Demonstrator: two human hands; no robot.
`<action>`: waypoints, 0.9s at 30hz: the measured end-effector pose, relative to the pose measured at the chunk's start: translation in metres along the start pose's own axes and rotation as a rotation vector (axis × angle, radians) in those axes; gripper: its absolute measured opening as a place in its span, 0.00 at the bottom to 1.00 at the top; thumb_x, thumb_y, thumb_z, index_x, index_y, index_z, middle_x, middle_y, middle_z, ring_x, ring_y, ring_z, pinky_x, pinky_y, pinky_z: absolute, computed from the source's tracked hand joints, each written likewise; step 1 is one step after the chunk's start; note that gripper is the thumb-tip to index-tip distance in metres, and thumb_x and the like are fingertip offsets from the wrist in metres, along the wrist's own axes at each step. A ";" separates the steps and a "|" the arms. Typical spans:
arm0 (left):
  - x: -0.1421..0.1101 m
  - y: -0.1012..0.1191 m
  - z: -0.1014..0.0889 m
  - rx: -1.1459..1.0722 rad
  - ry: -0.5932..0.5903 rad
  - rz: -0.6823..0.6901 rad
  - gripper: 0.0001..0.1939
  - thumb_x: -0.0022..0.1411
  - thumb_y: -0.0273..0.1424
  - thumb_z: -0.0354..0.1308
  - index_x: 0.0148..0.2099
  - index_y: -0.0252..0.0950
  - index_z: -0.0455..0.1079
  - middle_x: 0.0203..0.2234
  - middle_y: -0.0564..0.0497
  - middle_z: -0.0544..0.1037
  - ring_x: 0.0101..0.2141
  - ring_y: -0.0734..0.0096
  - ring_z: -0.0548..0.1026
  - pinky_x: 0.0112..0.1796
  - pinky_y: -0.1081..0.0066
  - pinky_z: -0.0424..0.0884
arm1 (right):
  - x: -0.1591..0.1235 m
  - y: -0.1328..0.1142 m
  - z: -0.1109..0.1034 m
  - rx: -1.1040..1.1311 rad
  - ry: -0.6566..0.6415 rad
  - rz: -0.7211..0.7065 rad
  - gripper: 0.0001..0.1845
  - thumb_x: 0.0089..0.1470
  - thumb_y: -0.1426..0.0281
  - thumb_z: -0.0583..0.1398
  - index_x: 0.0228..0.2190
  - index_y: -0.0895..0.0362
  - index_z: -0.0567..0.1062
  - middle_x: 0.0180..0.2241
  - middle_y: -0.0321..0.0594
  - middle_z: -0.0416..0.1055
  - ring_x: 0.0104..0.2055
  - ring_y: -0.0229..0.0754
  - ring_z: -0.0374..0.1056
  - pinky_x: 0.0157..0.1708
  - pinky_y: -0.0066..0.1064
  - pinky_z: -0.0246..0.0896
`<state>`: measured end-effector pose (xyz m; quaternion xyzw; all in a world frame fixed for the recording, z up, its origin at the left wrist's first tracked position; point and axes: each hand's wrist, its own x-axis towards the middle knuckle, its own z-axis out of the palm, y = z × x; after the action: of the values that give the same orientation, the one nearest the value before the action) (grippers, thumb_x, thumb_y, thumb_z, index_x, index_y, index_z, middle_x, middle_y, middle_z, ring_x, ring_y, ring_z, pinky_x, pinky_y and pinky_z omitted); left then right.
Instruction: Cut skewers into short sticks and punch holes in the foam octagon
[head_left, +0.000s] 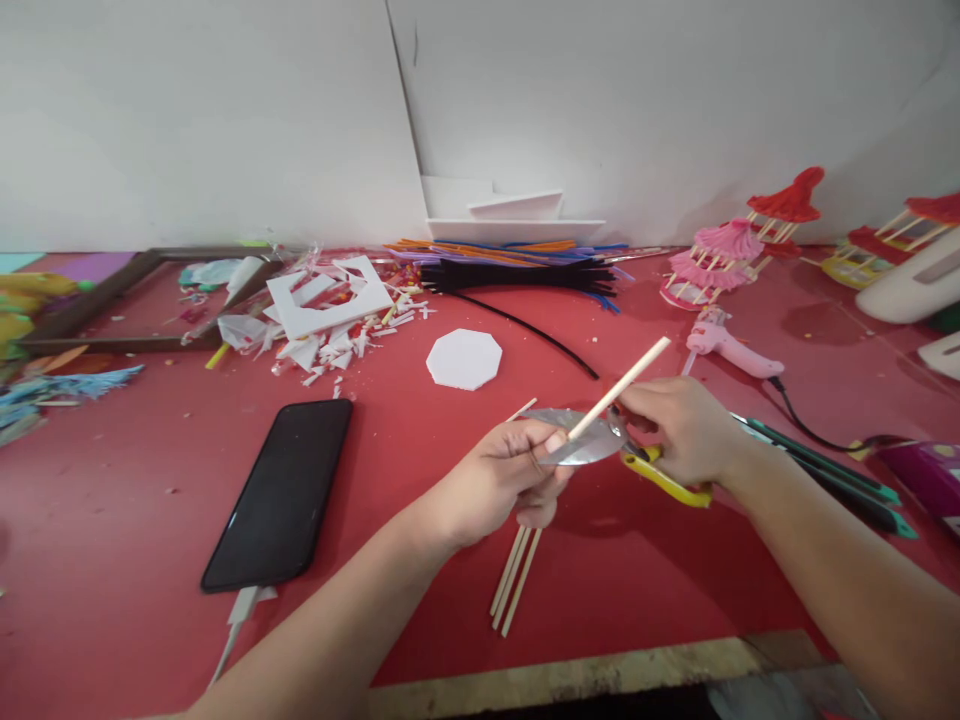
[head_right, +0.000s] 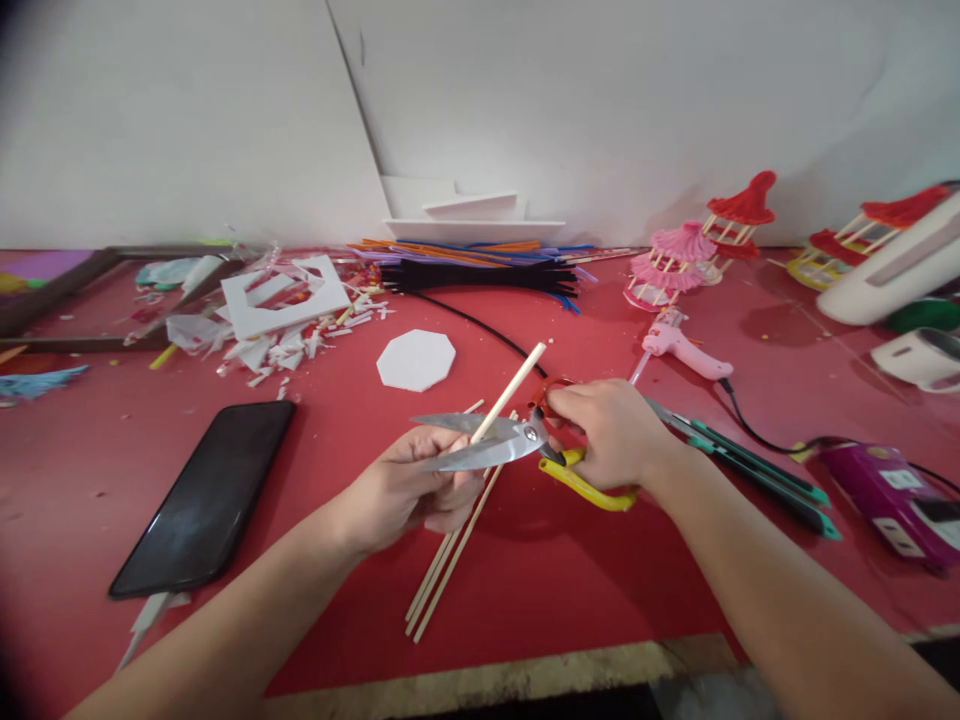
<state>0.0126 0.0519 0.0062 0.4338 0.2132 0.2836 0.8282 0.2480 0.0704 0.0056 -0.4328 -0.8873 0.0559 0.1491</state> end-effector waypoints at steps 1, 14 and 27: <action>0.000 0.000 0.000 -0.016 -0.029 -0.022 0.16 0.60 0.36 0.57 0.24 0.36 0.60 0.14 0.62 0.50 0.14 0.83 0.46 0.16 0.78 0.50 | 0.000 0.001 0.000 -0.003 -0.003 -0.004 0.12 0.48 0.63 0.55 0.22 0.53 0.57 0.19 0.34 0.60 0.20 0.37 0.54 0.23 0.29 0.44; 0.002 -0.006 0.001 1.083 0.734 0.437 0.09 0.66 0.29 0.47 0.32 0.37 0.60 0.18 0.59 0.59 0.20 0.78 0.55 0.23 0.75 0.54 | 0.009 -0.029 0.000 -0.065 -0.156 0.406 0.13 0.49 0.59 0.56 0.22 0.54 0.64 0.17 0.36 0.67 0.19 0.39 0.59 0.22 0.29 0.42; 0.001 0.003 -0.005 0.027 0.258 0.141 0.12 0.63 0.35 0.54 0.28 0.36 0.62 0.15 0.62 0.50 0.16 0.82 0.46 0.18 0.78 0.49 | 0.006 -0.021 -0.003 -0.010 -0.102 0.315 0.13 0.46 0.60 0.57 0.21 0.54 0.63 0.18 0.37 0.68 0.20 0.40 0.62 0.22 0.29 0.44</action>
<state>0.0096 0.0574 0.0057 0.4186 0.2907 0.3918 0.7660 0.2296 0.0620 0.0144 -0.5640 -0.8151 0.0964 0.0910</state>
